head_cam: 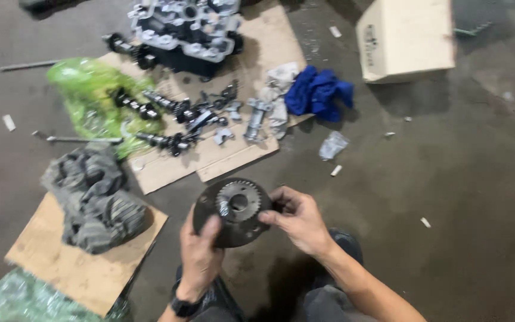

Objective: The person sits on the floor and assembles a circular mechanical component by inserting a bolt and tightening it with a wrench. The person repeatedly adjusts and tightens the bolt while holding the part, then places the wrench and part on the floor.

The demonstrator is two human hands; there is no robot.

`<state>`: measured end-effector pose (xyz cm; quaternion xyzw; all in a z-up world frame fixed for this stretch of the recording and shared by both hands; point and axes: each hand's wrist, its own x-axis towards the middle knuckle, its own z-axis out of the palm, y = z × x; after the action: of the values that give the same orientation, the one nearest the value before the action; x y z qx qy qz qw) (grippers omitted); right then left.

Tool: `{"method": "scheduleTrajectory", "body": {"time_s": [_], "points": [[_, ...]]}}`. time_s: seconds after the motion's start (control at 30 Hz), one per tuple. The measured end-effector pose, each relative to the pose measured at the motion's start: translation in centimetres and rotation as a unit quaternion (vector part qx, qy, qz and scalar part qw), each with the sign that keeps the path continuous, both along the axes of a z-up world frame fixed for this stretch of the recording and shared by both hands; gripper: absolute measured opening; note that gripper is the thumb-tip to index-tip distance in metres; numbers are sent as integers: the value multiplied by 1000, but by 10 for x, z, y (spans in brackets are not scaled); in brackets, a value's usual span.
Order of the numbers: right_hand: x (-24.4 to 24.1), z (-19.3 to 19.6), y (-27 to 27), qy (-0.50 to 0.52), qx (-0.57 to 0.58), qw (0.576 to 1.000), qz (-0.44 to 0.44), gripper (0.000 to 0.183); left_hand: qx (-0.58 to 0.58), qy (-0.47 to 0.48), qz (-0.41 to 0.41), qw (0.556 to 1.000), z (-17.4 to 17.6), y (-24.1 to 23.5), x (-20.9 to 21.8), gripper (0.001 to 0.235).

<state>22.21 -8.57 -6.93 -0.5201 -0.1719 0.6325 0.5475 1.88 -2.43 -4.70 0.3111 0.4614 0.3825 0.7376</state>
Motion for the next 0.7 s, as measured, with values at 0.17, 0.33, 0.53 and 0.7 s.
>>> {"method": "scheduleTrajectory", "body": {"time_s": [0.17,0.33,0.53,0.7], "points": [[24,-8,0,-52,-33,997,49,22,-16,-129,-102,986,-17,17,-32,72],[26,-18,-6,-123,-13,984,131,22,-42,78,-322,943,-25,39,-20,51],[61,-17,-1,-204,-54,973,96,17,-64,193,-329,922,-33,30,0,36],[188,-98,-12,-575,-61,800,-162,5,-148,191,-181,953,-16,26,2,33]]}}
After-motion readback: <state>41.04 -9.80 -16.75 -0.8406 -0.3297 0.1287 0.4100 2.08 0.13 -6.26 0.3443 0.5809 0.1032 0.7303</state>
